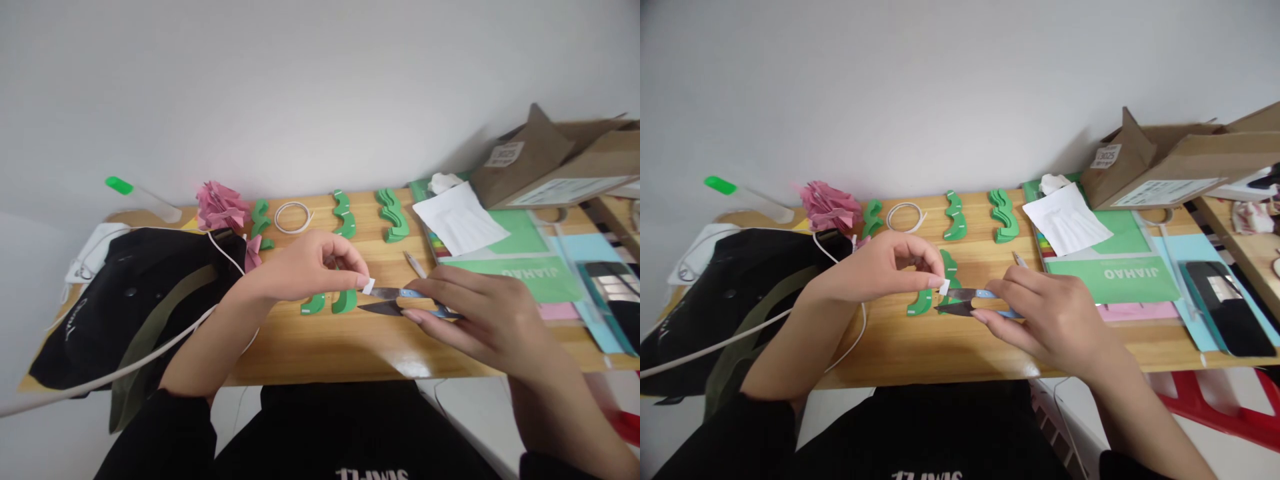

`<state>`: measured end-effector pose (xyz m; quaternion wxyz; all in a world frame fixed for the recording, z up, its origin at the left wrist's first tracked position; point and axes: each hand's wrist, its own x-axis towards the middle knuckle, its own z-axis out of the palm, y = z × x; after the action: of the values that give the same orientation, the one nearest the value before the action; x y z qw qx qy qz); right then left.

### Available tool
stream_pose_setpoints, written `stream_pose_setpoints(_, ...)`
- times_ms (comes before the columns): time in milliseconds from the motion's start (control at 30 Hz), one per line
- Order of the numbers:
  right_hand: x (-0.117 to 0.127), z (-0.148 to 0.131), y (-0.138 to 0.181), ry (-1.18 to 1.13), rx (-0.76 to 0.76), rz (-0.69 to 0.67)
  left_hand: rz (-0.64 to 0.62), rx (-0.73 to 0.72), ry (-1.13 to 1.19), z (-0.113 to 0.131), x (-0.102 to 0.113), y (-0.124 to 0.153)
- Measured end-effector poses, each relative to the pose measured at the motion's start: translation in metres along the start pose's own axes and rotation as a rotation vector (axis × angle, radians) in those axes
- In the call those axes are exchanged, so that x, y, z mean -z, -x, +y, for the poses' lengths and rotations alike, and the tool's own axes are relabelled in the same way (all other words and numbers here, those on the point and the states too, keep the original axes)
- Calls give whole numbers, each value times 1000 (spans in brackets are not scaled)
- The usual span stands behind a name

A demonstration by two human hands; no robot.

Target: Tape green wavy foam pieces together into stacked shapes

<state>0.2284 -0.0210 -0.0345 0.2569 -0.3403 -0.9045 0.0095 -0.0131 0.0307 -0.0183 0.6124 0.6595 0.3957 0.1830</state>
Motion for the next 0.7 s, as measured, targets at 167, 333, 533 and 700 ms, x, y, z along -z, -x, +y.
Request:
stream_pose_setpoints(167,-1,1,0,-109,-48,-38,-32,-12,77,2,1,2)
stream_pose_setpoints(333,-7,5,1,-215,-182,-79,156,-57,232,-1,1,2)
stream_pose_setpoints(533,-48,-6,10,-810,-770,230,446,-112,526,-5,-7,-2)
stream_pose_setpoints(700,-72,-37,1,-1390,-921,316,431,-152,652,-6,-16,-7)
